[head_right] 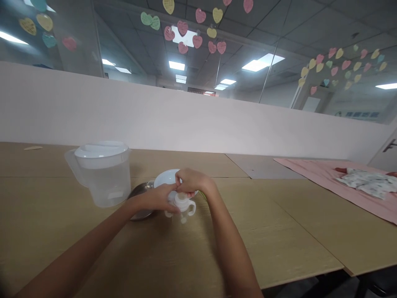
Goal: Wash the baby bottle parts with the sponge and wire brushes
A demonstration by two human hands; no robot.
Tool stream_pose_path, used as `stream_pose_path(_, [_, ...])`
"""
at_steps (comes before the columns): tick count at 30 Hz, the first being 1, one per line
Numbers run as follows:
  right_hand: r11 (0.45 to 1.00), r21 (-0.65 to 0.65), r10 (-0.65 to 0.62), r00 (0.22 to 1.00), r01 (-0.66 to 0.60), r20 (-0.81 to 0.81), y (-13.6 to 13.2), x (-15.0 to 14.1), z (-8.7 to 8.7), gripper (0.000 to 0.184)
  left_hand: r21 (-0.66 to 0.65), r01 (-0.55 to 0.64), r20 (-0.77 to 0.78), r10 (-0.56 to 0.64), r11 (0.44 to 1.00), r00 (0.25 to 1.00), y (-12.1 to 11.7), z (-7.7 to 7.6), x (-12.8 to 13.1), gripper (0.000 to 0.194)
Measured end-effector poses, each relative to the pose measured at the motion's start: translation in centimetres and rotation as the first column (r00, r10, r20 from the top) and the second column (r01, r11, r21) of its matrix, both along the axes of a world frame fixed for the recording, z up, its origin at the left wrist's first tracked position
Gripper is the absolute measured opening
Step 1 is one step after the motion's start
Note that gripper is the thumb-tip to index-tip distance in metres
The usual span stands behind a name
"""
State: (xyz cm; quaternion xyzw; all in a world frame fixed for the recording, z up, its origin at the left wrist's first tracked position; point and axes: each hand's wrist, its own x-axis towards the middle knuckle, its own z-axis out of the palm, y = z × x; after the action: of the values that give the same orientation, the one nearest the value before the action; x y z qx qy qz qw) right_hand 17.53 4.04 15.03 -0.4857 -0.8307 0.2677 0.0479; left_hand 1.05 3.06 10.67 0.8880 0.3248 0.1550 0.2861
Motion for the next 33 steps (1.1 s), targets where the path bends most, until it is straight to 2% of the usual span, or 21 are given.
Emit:
stream_pose_path(4, [0.999, 0.04, -0.027, 1.0, 0.027, 0.01, -0.3, -0.1, 0.0, 0.013, 0.017, 0.016, 0.013, -0.016, 1.0, 1.0, -0.1, -0.2, 0.3, 0.054])
stream_pose_path(7, [0.998, 0.04, -0.054, 0.998, 0.053, 0.018, -0.5, -0.1, 0.2, 0.02, 0.006, 0.01, 0.005, -0.01, 1.0, 1.0, -0.1, -0.2, 0.4, 0.052])
stream_pose_path(11, [0.999, 0.026, -0.033, 0.998, 0.032, 0.047, -0.7, -0.1, 0.5, 0.032, 0.009, 0.006, -0.025, -0.006, 1.0, 1.0, 0.0, -0.1, 0.3, 0.048])
stream_pose_path(14, [0.999, 0.041, -0.029, 0.994, 0.025, 0.102, -0.9, -0.1, 0.6, 0.031, 0.019, 0.018, -0.019, -0.018, 1.0, 1.0, 0.1, -0.2, 0.3, 0.045])
stream_pose_path(20, [0.96, 0.271, 0.0, 0.97, -0.068, 0.245, -0.9, -0.9, 0.3, 0.024, 0.026, -0.002, -0.017, 0.002, 1.0, 1.0, 0.7, -0.5, 0.3, 0.043])
stream_pose_path(25, [0.952, 0.299, -0.044, 0.94, -0.063, 0.339, -1.2, -2.2, 0.4, 0.026, -0.021, -0.013, -0.003, 0.013, 1.0, 1.0, 0.9, -0.6, 0.1, 0.043])
stream_pose_path(28, [0.946, 0.324, -0.078, 0.943, -0.033, 0.324, -1.4, -2.3, 0.4, 0.025, -0.029, -0.027, -0.027, 0.026, 0.999, 0.999, 0.7, -0.6, 0.3, 0.041])
stream_pose_path(31, [0.967, 0.251, -0.106, 0.962, 0.041, 0.253, -1.3, -1.9, 0.3, 0.028, -0.016, 0.003, -0.053, -0.004, 1.0, 0.999, 0.3, -0.2, 0.2, 0.039])
stream_pose_path(33, [0.986, 0.153, -0.092, 0.974, 0.061, 0.205, -1.2, -1.5, 0.2, 0.03, -0.001, 0.041, -0.077, -0.041, 0.999, 0.996, 0.1, 0.5, -0.4, 0.049])
